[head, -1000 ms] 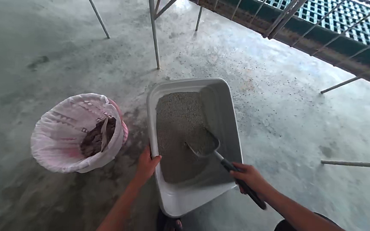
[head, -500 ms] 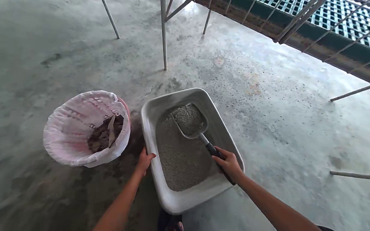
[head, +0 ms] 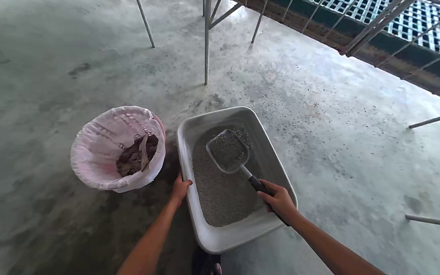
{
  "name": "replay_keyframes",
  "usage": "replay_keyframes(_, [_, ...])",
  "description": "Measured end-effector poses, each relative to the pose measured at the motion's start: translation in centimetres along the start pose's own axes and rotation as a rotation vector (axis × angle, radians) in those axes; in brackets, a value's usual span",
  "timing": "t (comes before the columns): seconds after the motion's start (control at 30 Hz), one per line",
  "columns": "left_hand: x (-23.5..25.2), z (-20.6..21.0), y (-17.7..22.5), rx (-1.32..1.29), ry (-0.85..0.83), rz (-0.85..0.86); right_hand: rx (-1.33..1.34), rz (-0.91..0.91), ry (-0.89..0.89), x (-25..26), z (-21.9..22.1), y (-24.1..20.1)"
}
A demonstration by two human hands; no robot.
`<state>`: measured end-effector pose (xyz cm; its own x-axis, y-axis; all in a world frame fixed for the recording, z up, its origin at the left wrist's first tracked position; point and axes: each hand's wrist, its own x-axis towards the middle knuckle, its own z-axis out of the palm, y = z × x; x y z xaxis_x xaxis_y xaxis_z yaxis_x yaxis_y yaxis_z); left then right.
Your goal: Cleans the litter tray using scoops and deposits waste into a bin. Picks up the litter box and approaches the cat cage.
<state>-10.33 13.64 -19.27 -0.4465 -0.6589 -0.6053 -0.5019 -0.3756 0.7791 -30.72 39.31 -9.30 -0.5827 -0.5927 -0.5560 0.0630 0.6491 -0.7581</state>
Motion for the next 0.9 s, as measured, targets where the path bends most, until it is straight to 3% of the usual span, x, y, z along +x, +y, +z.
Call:
replay_keyframes(0.17, [-0.2, 0.3, -0.1, -0.028, 0.004, -0.010, 0.141, 0.041, 0.072, 0.1, 0.6, 0.5])
replay_keyframes(0.57, [-0.1, 0.2, -0.3, -0.002, 0.000, 0.009, 0.054, 0.013, 0.051, 0.5, 0.4, -1.3])
replay_keyframes(0.77, [-0.1, 0.2, -0.3, 0.011, 0.014, 0.014, -0.036, 0.098, -0.032, 0.4, -0.6, -2.6])
replay_keyframes(0.9, [-0.2, 0.4, -0.5, -0.037, 0.008, 0.018, -0.024, 0.096, -0.017, -0.4, -1.2, -5.3])
